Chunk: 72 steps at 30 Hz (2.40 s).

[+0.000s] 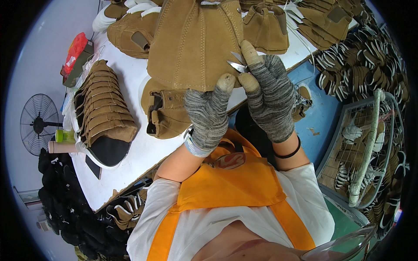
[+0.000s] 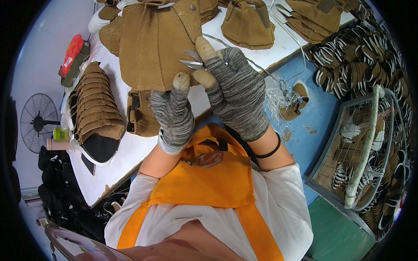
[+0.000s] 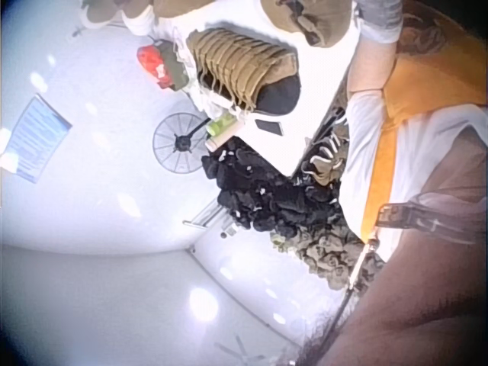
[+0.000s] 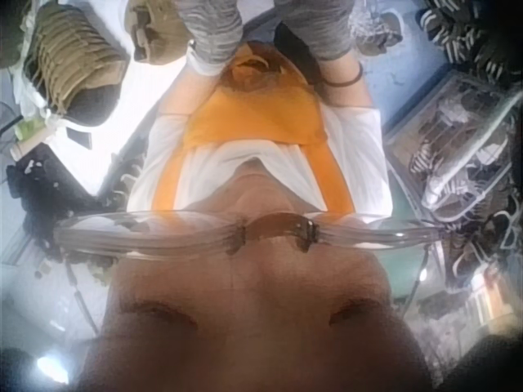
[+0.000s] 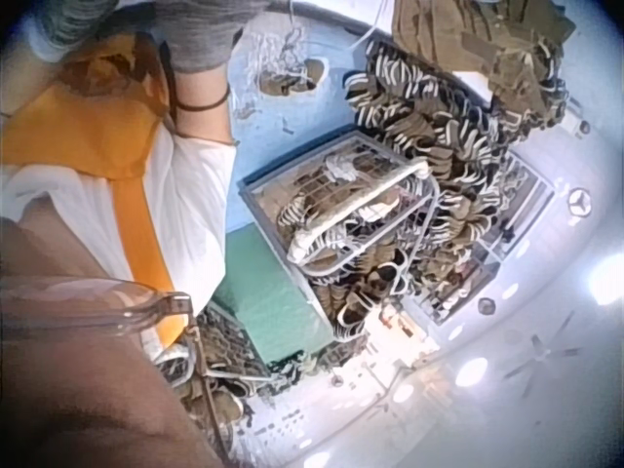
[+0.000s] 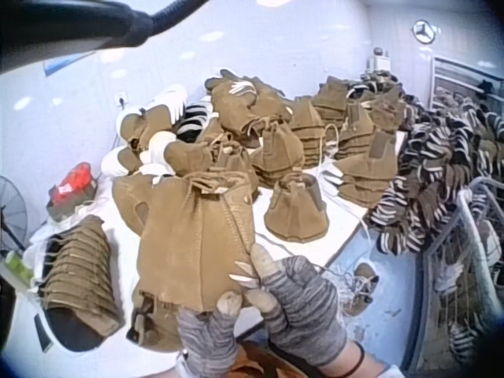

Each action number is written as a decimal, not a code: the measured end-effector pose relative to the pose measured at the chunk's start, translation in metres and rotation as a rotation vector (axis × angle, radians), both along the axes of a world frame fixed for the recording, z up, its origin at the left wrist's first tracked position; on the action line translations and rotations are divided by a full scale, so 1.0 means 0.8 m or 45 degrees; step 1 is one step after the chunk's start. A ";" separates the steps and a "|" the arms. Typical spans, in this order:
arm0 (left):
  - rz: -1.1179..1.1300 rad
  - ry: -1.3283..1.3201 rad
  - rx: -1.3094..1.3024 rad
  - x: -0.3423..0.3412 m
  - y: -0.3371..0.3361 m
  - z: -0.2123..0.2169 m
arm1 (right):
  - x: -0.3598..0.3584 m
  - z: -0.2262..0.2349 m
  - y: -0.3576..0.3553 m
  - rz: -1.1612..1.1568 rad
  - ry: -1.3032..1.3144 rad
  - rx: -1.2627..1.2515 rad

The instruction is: The person picks up tan shoe parts one by one, uses hand clippers to trim excess threads from the edges and interior of each part, and places them onto a stack on a table.

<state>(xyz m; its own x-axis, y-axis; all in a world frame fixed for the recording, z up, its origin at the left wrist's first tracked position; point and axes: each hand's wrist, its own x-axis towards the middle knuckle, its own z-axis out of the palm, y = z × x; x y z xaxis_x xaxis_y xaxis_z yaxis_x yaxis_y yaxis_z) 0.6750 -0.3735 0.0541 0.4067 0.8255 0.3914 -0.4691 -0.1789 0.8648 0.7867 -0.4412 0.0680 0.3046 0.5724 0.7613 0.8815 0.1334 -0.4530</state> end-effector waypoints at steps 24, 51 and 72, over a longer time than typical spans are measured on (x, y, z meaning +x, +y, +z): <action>-0.023 -0.063 0.010 -0.005 0.007 -0.014 | 0.007 -0.006 0.018 0.055 -0.030 0.223; -0.065 -0.089 -0.043 -0.021 0.006 -0.023 | -0.006 0.001 0.000 0.051 0.050 0.189; 0.050 0.058 -0.152 -0.021 0.027 -0.046 | 0.045 -0.112 0.076 -0.304 0.133 -0.660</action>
<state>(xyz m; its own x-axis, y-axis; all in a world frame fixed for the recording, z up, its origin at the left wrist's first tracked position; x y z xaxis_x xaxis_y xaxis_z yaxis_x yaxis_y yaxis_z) 0.6586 -0.3517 0.0172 0.3884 0.8807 0.2712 -0.4233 -0.0910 0.9014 0.8226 -0.3802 -0.0220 0.5297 0.7685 0.3589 0.8069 -0.3263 -0.4924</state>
